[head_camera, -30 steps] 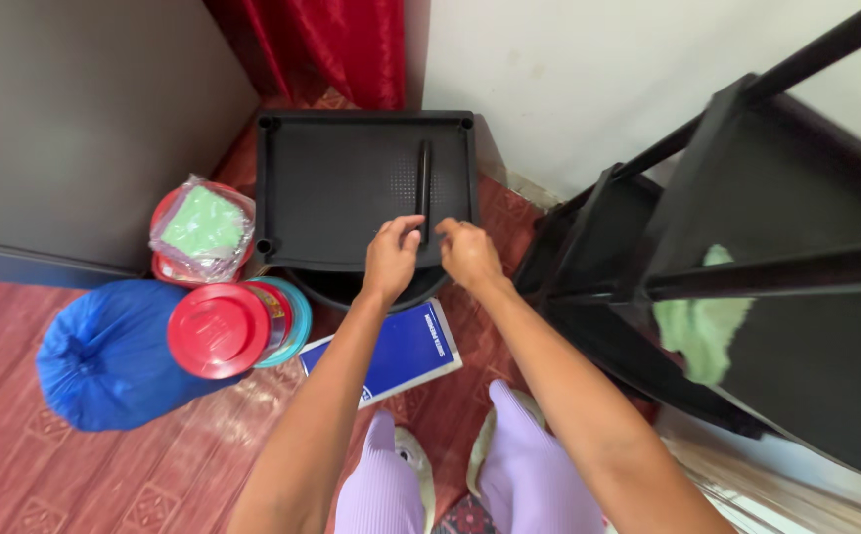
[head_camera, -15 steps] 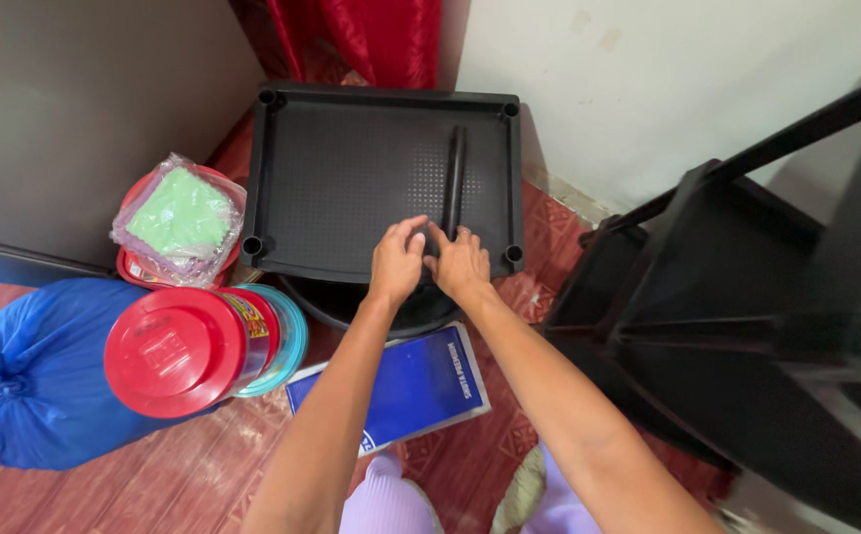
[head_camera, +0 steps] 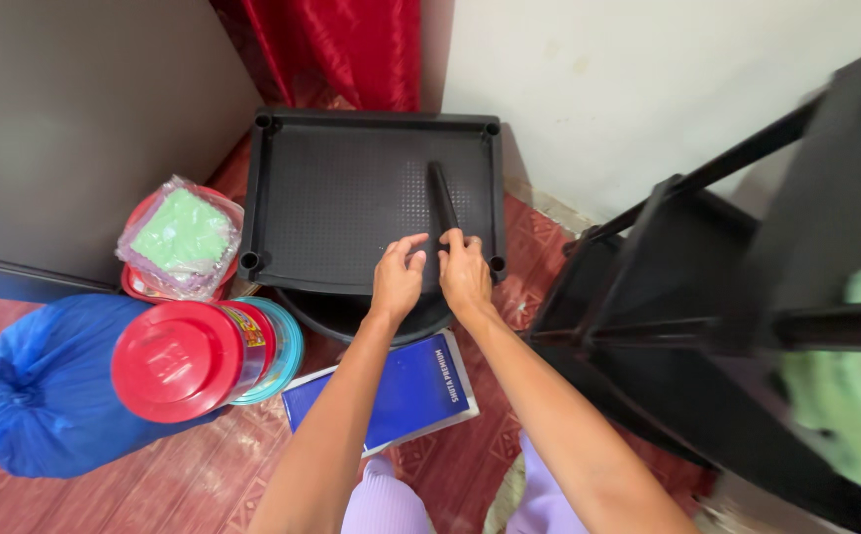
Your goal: The person assembles a black plastic stool by inserting cylindrical legs into the tray base, wiping the surface with a green cloth, and stacking the finished unit with another. The person handles the tray, legs, and cloth throughout the process.
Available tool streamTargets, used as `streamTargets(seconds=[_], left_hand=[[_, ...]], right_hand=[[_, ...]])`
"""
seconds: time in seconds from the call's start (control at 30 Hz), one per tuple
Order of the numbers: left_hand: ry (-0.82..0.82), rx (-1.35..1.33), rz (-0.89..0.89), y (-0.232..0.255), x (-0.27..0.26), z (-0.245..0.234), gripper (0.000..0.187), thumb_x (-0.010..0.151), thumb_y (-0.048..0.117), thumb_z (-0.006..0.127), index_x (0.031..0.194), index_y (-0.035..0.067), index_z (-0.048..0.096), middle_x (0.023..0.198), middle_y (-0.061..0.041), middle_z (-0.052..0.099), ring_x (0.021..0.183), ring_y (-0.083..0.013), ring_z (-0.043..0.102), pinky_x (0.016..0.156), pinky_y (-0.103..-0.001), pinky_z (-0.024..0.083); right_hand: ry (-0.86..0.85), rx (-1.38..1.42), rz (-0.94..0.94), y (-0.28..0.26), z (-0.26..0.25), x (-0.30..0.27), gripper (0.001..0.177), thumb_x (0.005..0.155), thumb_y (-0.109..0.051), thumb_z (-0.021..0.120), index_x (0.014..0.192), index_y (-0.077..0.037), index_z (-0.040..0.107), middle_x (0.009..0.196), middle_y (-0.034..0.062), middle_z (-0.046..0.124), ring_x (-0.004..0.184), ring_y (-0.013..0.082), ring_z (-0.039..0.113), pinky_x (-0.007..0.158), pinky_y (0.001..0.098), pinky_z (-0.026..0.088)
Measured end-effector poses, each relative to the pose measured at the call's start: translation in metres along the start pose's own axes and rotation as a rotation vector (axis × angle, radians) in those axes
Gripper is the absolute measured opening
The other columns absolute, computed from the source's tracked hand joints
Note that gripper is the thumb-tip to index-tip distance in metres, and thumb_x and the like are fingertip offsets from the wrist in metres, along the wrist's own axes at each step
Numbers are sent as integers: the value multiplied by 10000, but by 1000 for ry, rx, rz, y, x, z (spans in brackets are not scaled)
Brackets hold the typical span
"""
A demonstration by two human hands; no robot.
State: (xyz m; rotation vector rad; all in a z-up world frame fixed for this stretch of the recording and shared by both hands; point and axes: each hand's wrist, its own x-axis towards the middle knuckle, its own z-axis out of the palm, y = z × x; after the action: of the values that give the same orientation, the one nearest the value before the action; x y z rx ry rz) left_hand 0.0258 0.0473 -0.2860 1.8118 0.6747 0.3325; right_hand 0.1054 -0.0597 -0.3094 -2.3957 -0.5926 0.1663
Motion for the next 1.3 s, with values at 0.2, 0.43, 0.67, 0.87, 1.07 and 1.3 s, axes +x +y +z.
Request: streamTargets(seconds=[0.2,0.43,0.67,0.87,1.07,1.3], left_hand=[[-45,8,12,88,-19,-19,407,915,54,634,1312,140,662,1306,-130,655,1155,-272,695,963,-364,551],[-108,298,186,230,-56,-50,692,780,-39,680,1412,226,586,1520,-99,472,1357,-349,469,1050,-451,463],[-220,377,361,356,-97,-65,617,779,18,704,1351,237,628,1530,-77,472,1410,-343,428,1074,-451,450],[-202,310,567,438,-122,-67,407,841,69,689,1233,177,684,1414,-45,625,1378,-312,518,1060,-432,483],[-199,241,735,507,-147,-65,422,829,74,700,1243,151,675,1358,-72,632,1287,-314,577,982,-426,540],[-202,192,802,571,-171,-46,431,817,43,709,1232,156,684,1343,-57,645,1245,-310,609,918,-421,566]], right_hand=[[86,64,-37,-48,-91,-20,255,942,-142,639,1179,-137,544,1093,259,643,916,495,661,782,569,527],[132,87,-69,-137,-238,-52,196,940,-132,597,1135,-120,610,1043,239,686,904,463,674,783,548,530],[173,153,-52,-210,-365,-87,236,949,-137,605,1174,-73,571,1070,225,690,963,453,669,818,533,528],[334,173,-73,-249,-452,-111,307,935,-158,664,1183,-38,529,1107,229,684,1013,462,661,834,518,537],[383,171,20,-279,-519,-134,345,918,-189,697,1192,-62,532,1117,206,658,939,432,686,798,496,547],[488,97,-54,-291,-590,-154,360,911,-167,730,1187,-76,518,1150,175,635,883,372,716,727,469,575]])
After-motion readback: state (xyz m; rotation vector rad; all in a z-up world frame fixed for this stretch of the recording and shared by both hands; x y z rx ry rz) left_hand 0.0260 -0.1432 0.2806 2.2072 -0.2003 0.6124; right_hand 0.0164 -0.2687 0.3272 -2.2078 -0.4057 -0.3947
